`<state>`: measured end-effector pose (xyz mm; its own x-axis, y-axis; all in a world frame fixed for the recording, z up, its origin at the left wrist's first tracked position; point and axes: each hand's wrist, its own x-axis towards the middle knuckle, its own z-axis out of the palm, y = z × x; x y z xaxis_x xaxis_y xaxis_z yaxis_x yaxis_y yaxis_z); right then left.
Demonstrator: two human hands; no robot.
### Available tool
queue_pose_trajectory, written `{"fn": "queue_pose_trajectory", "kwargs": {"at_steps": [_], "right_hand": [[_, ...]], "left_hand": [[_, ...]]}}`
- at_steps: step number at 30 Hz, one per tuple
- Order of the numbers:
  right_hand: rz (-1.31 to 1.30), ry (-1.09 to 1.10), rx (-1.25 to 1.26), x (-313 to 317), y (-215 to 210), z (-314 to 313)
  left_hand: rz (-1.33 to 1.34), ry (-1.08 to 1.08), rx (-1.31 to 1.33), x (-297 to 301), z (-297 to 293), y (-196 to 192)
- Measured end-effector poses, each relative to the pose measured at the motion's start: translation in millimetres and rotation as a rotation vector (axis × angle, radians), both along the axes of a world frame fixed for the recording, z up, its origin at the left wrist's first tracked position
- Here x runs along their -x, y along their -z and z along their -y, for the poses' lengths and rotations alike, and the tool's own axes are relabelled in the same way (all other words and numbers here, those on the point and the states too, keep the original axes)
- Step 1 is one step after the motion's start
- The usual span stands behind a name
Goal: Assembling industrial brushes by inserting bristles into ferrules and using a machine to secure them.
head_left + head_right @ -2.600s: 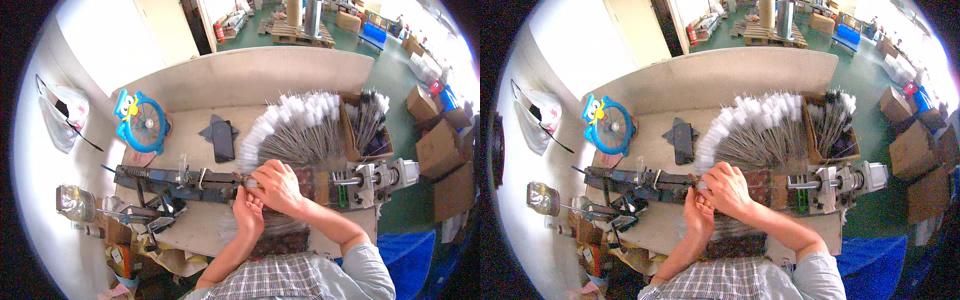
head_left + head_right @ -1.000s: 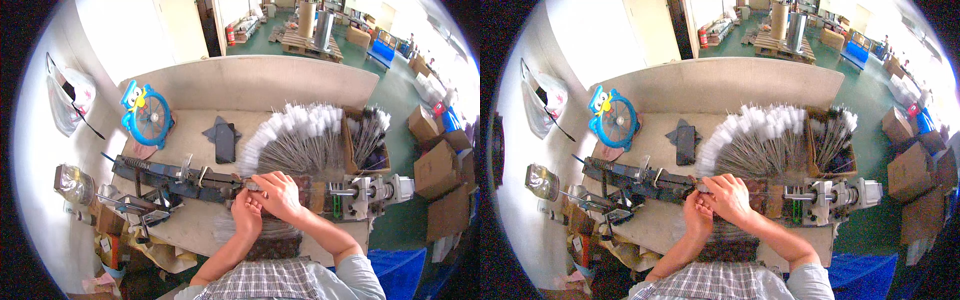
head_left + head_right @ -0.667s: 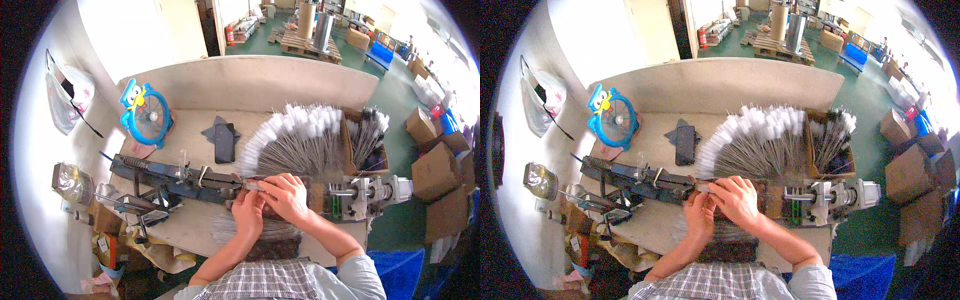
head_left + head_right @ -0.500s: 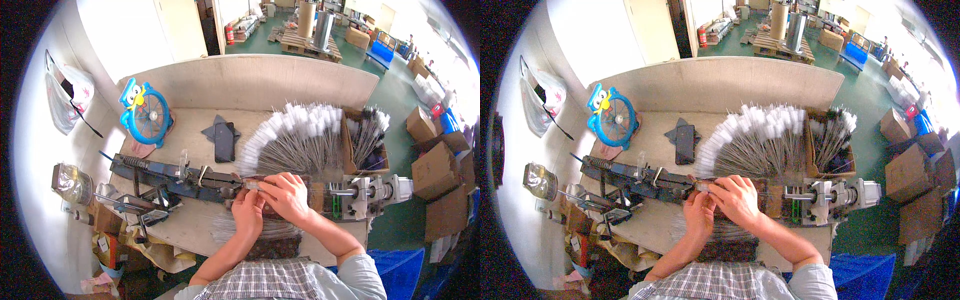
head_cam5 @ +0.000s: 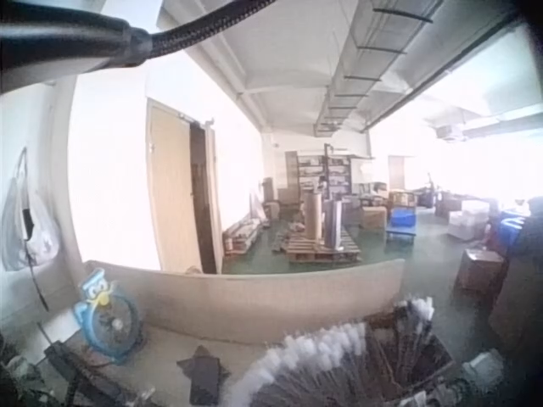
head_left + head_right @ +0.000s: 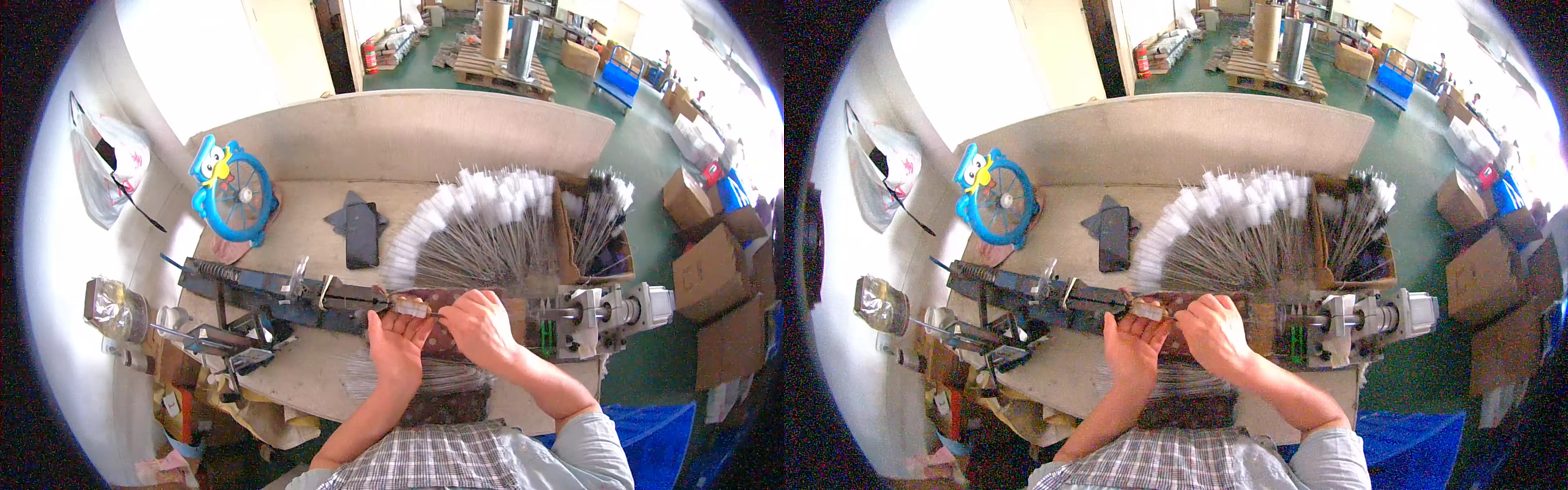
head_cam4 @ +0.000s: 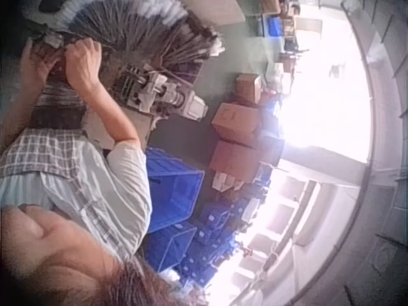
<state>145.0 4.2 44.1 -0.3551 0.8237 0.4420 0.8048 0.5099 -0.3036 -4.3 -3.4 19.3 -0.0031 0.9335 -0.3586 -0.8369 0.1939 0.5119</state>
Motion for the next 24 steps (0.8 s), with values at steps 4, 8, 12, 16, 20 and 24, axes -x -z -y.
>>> {"fn": "queue_pose_trajectory", "kwargs": {"at_steps": [4, 8, 12, 16, 20, 24], "right_hand": [[-0.001, -0.003, 0.013, -1.0, -1.8, 7.0], [-0.070, -0.040, 0.019, -10.0, -11.3, 3.8], [-0.209, -0.044, 0.032, -18.6, -24.9, 17.0], [-0.167, -0.124, 0.217, -34.3, 4.8, 37.3], [-0.030, -0.108, 0.314, -28.6, 42.0, 55.0], [0.096, -0.073, 0.378, -19.5, 73.2, 58.1]], "left_hand": [[-0.067, 0.082, -0.010, 0.8, 3.0, 3.0], [-0.127, 0.125, 0.006, -0.6, 6.6, 1.4], [-0.297, 0.178, -0.014, 9.1, 24.5, 5.8], [-0.535, 0.115, -0.024, 65.9, 37.8, 16.7], [-0.390, -0.398, 0.226, 192.3, 54.4, 76.9], [-0.519, -0.767, 0.237, 300.3, 77.3, 81.0]]}}
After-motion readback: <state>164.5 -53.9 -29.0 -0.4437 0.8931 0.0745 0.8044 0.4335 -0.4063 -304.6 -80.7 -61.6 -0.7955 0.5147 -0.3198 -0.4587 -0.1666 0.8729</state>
